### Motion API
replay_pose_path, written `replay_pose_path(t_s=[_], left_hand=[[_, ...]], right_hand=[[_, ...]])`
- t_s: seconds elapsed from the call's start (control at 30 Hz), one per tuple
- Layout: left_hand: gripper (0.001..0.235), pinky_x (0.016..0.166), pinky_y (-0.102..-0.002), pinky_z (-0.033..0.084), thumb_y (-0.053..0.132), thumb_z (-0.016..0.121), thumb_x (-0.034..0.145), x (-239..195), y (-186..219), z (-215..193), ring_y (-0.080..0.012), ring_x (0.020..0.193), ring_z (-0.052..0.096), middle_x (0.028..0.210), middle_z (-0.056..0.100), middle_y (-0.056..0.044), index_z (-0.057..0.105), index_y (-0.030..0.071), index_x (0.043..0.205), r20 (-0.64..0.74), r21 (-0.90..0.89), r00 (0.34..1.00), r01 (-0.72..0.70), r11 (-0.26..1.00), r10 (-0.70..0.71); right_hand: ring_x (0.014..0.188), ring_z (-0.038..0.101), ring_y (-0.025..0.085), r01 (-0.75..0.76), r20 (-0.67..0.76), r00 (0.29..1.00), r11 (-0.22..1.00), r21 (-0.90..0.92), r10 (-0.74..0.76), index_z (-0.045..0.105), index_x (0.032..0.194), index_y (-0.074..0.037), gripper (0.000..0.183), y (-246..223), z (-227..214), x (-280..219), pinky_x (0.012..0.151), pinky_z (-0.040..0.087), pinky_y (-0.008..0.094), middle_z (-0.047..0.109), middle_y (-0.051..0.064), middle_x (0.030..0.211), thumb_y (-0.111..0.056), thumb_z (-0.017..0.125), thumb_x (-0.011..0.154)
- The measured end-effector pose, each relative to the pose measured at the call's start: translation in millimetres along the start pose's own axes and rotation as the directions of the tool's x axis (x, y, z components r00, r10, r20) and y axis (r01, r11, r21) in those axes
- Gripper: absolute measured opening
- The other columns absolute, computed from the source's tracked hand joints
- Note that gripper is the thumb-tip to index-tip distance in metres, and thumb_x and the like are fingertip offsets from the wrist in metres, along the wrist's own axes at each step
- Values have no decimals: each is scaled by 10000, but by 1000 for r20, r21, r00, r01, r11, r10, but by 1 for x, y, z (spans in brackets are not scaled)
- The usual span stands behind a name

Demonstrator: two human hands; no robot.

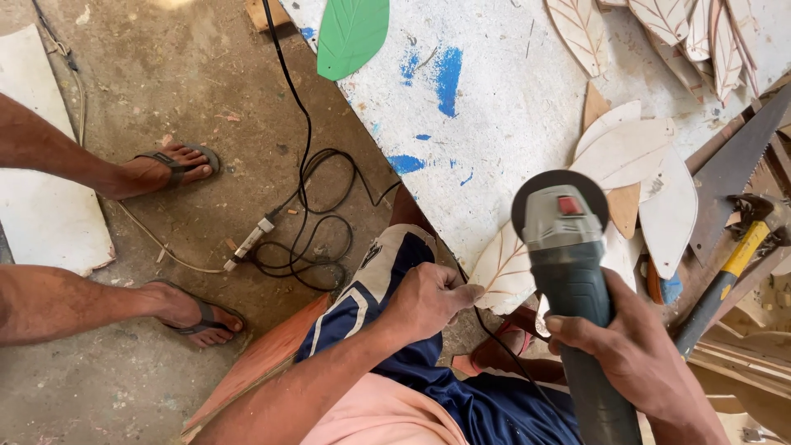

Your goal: Sanding the edges of leaf-shaped wooden cutouts using an angle grinder

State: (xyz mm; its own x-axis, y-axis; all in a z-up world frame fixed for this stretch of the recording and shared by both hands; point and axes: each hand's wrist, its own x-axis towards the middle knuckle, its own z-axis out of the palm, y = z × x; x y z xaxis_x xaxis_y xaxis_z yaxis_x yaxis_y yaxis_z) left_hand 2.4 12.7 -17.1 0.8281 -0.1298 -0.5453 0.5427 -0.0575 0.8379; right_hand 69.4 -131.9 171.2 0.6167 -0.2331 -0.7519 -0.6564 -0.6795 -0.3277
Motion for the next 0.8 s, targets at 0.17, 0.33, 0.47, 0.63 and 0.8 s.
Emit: replay_pose_path(t_s=[0.17,0.33,0.47,0.63,0.8], left_hand=[[406,381,-239,433,459,703,909,-1,-9,9,-103,441,574,577,667,-36,735,68,808,-145,-298,979,-180,937,142],[374,560,-329,529,368,594,953,-11,1,8,-104,540,643,615,720,8,654,144,661,-199,-26,965,-178,984,169],[346,468,-254,541,293,689,956,-3,-3,15,-230,678,824,645,663,-39,615,77,695,-186,-261,982,-80,962,31],[318,503,-333,482,249,662,904,4,-8,19,-103,520,604,565,673,4,619,117,618,-265,-75,948,-204,976,178],[336,506,-346,459,276,664,905,6,-11,20,-107,533,542,571,604,19,581,116,621,-255,-95,955,-181,979,151]], right_hand=[[607,520,491,-77,-62,994,981,176,89,630,1386,-82,558,33,-6,-20,535,380,546,700,407,810,24,692,842],[721,624,443,-40,36,999,959,281,32,722,1293,42,558,63,2,-24,695,424,458,691,368,825,140,739,744],[732,648,460,-58,70,997,963,265,41,711,1324,20,576,64,9,-23,727,461,467,690,349,860,101,730,754],[759,656,446,-84,58,996,973,216,73,720,1372,-40,631,63,14,-21,722,455,449,688,354,846,87,752,755],[819,682,459,-152,25,988,974,171,150,696,1424,-88,664,49,19,-28,782,472,455,707,359,923,75,739,782]])
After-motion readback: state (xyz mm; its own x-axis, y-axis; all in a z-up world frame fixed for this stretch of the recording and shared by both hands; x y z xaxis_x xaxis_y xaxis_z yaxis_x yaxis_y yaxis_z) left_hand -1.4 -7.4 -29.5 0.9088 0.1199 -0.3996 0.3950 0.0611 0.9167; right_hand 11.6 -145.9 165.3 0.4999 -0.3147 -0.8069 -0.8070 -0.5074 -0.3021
